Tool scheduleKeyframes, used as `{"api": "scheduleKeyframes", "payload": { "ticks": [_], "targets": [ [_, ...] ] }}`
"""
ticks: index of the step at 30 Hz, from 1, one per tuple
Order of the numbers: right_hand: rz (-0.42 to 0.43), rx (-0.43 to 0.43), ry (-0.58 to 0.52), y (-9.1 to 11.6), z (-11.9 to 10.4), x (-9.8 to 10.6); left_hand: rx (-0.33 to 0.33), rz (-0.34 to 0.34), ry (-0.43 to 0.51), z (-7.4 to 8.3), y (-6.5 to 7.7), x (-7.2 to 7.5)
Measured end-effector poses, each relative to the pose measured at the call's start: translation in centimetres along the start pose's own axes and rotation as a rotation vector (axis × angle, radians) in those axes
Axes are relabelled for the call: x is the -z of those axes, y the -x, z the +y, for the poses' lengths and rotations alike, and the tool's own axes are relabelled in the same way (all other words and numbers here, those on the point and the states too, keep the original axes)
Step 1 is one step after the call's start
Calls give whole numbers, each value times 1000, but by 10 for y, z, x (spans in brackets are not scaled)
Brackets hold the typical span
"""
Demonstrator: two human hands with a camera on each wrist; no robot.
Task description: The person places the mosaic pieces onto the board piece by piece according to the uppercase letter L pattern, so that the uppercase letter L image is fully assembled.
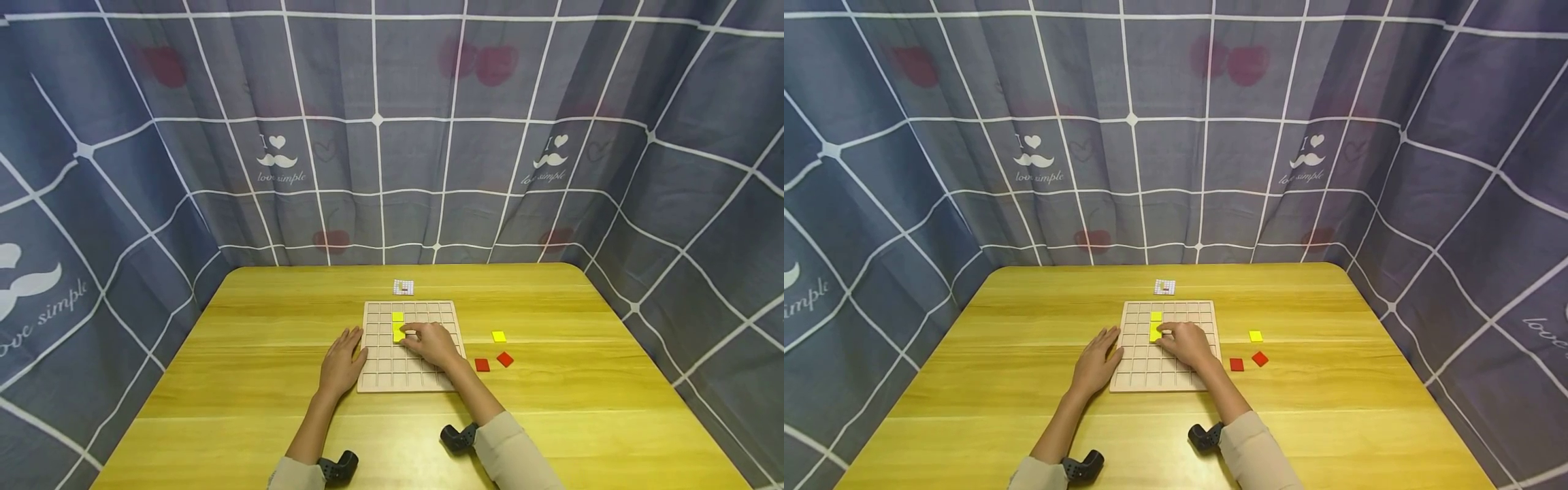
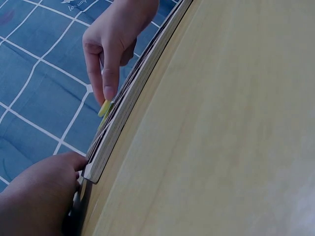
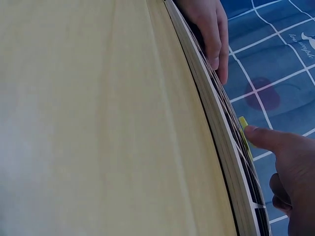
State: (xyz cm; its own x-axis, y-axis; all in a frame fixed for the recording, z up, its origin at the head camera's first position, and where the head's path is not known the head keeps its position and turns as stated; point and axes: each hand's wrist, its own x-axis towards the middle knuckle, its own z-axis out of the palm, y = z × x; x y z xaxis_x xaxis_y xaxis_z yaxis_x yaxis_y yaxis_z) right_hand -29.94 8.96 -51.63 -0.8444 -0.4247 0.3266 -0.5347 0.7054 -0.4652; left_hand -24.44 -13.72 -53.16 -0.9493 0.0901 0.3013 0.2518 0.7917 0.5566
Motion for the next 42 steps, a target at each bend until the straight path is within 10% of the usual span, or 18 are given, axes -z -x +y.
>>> {"api": "scheduleKeyframes", "payload": {
  "ticks": [42],
  "targets": [
    [39,-31,-144,21,11,9,-6,6,-3,-1,0,-1]
  ]
}}
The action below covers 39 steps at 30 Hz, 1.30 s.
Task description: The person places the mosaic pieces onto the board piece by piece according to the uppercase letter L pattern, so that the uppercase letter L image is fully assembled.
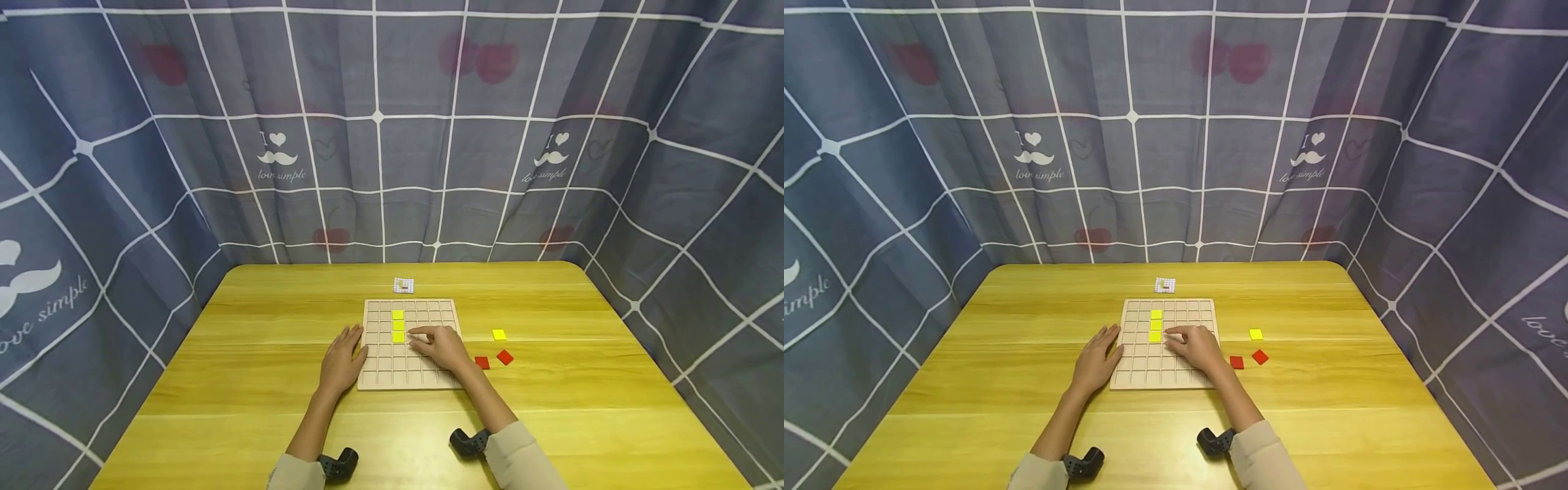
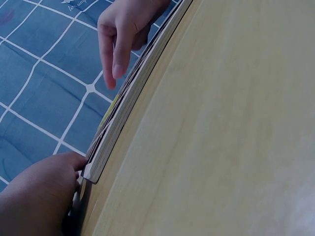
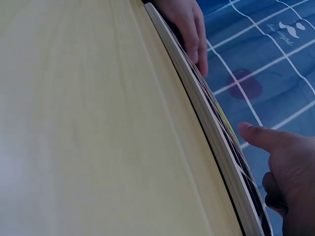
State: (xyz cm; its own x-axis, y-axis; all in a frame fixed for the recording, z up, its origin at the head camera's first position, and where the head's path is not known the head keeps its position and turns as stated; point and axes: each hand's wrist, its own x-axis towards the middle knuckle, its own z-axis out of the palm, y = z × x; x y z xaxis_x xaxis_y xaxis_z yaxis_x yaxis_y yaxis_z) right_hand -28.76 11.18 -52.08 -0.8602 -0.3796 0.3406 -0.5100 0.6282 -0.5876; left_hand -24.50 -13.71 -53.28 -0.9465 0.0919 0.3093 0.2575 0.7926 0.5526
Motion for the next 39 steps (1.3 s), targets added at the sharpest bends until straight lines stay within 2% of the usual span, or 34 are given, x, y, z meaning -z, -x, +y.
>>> {"api": "scheduleKeyframes", "payload": {
  "ticks": [6,10,17,22,26,32,39],
  "targets": [
    [116,-52,-22,14,15,23,-6,-5,-11,0,-1,0],
    [161,-91,-43,27,31,44,2,-4,-13,1,0,2],
    [234,-195,32,51,67,81,-3,6,-4,2,0,4],
    [189,-269,79,68,87,101,-2,-3,-10,1,0,2],
    [140,-285,79,75,98,110,0,-4,-10,1,0,2],
    [101,-265,103,76,106,113,0,-6,-5,1,0,3],
    [111,-267,118,75,106,112,1,-11,-10,2,0,3]
  ]
}}
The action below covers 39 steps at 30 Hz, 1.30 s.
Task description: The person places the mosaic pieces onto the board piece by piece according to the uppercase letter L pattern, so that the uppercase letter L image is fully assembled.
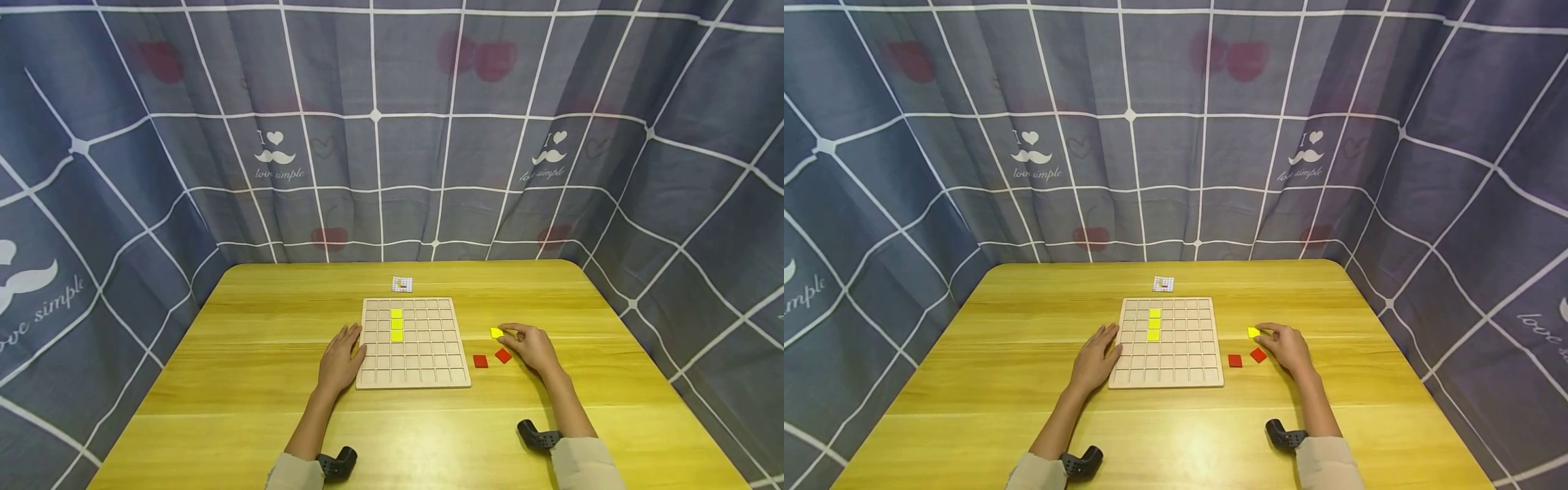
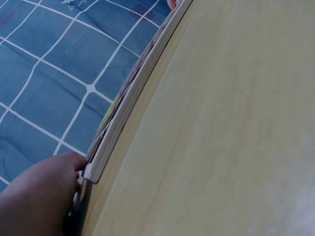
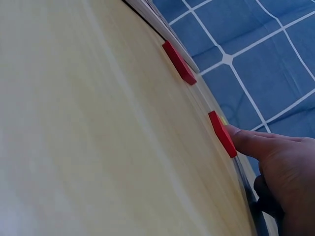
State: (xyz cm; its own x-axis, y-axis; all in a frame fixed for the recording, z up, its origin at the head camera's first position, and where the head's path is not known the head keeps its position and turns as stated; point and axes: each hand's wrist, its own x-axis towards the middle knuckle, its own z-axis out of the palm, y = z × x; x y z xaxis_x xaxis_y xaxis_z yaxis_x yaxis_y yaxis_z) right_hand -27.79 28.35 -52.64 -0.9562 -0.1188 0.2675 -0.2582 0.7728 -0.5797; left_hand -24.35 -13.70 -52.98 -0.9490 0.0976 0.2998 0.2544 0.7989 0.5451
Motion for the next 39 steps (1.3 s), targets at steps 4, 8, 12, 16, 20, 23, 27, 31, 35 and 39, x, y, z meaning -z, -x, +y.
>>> {"api": "scheduleKeyframes", "payload": {
  "ticks": [4,8,12,16,20,23,27,31,35,39],
  "targets": [
    [27,12,6,1,-3,-2,1,4,6,1,0,0],
    [70,64,11,-1,-16,-7,-1,7,7,1,0,1],
    [81,143,-5,-7,-39,-16,2,7,3,0,0,1],
    [60,203,-37,-13,-67,-30,0,9,8,0,0,0],
    [40,270,-55,-17,-95,-49,-1,6,14,0,0,0],
    [34,308,-55,-19,-114,-65,-1,7,13,0,-1,0],
    [4,315,-49,-19,-135,-84,2,4,15,0,-2,-1],
    [-39,324,-52,-19,-147,-96,7,2,16,0,-1,-1],
    [-52,341,-52,-18,-151,-104,9,-1,14,0,-1,-1],
    [-39,367,-29,-18,-152,-111,12,-9,17,1,0,0]
  ]
}}
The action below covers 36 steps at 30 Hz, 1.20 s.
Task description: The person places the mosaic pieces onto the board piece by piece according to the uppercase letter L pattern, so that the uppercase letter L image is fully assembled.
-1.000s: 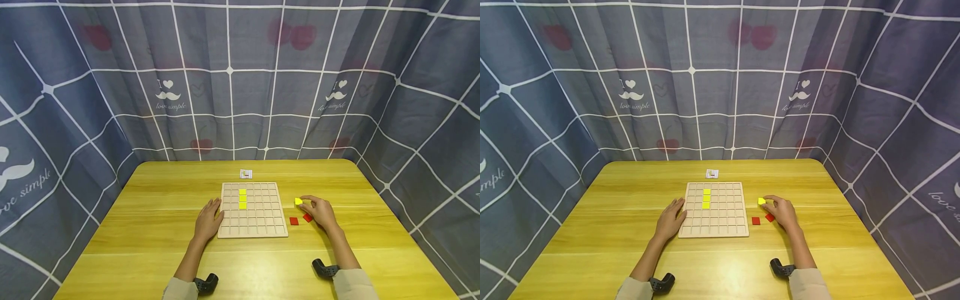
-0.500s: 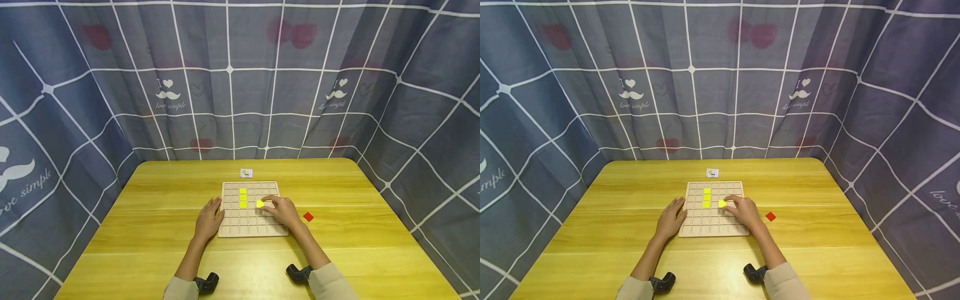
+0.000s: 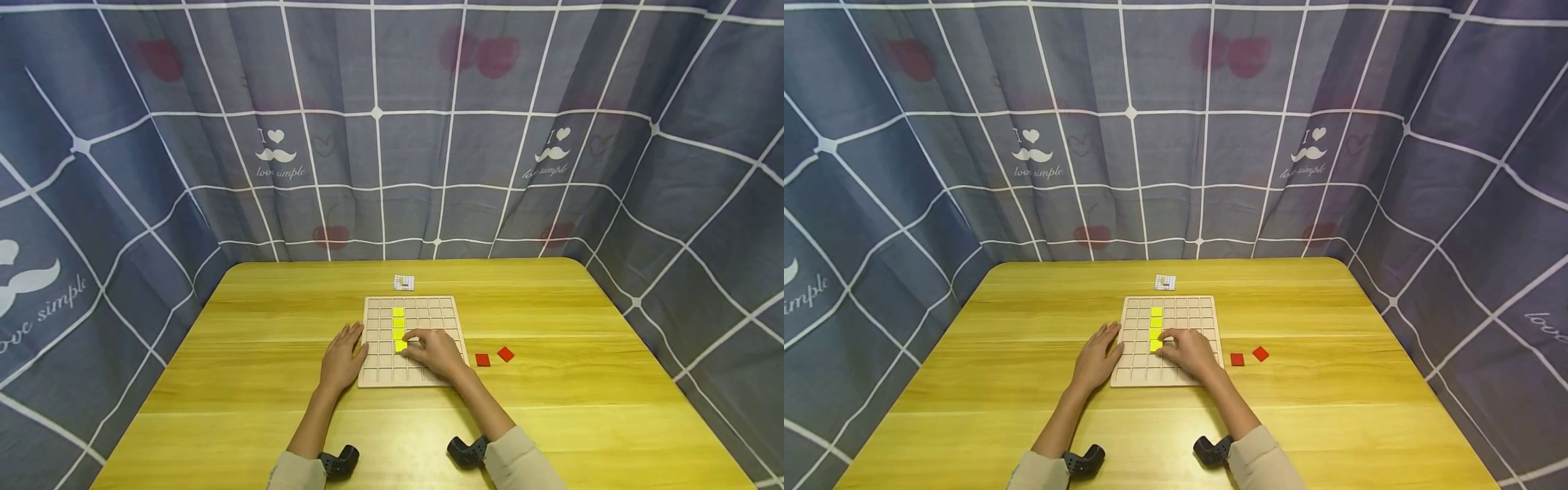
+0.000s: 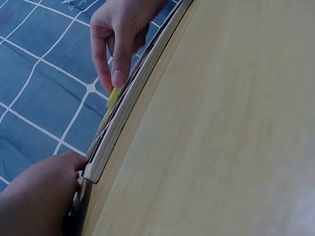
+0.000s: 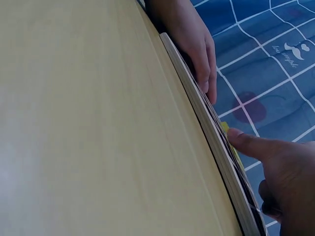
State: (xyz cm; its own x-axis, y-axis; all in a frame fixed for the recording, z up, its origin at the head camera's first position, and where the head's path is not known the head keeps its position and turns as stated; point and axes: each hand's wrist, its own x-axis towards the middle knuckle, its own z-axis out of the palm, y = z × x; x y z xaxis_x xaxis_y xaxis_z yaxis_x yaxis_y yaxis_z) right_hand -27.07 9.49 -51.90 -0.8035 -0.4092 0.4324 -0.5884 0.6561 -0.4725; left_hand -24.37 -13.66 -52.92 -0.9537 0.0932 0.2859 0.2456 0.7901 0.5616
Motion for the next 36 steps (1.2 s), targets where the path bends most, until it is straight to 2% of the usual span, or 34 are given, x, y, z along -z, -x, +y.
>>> {"api": "scheduleKeyframes", "payload": {
  "ticks": [14,21,24,28,31,36],
  "targets": [
    [-39,-39,39,-3,1,-6,-6,18,-4,-1,0,0],
    [-1,4,-40,1,2,-5,-11,24,-15,-1,0,-2],
    [17,0,-79,5,5,-1,-12,25,-17,-1,0,-2],
    [7,-66,-153,12,10,10,-17,28,-16,0,-1,-2],
    [18,-86,-210,19,13,19,-18,24,-16,0,-1,-1],
    [40,-101,-240,32,20,38,-16,21,-14,-1,-1,-1]
  ]
}}
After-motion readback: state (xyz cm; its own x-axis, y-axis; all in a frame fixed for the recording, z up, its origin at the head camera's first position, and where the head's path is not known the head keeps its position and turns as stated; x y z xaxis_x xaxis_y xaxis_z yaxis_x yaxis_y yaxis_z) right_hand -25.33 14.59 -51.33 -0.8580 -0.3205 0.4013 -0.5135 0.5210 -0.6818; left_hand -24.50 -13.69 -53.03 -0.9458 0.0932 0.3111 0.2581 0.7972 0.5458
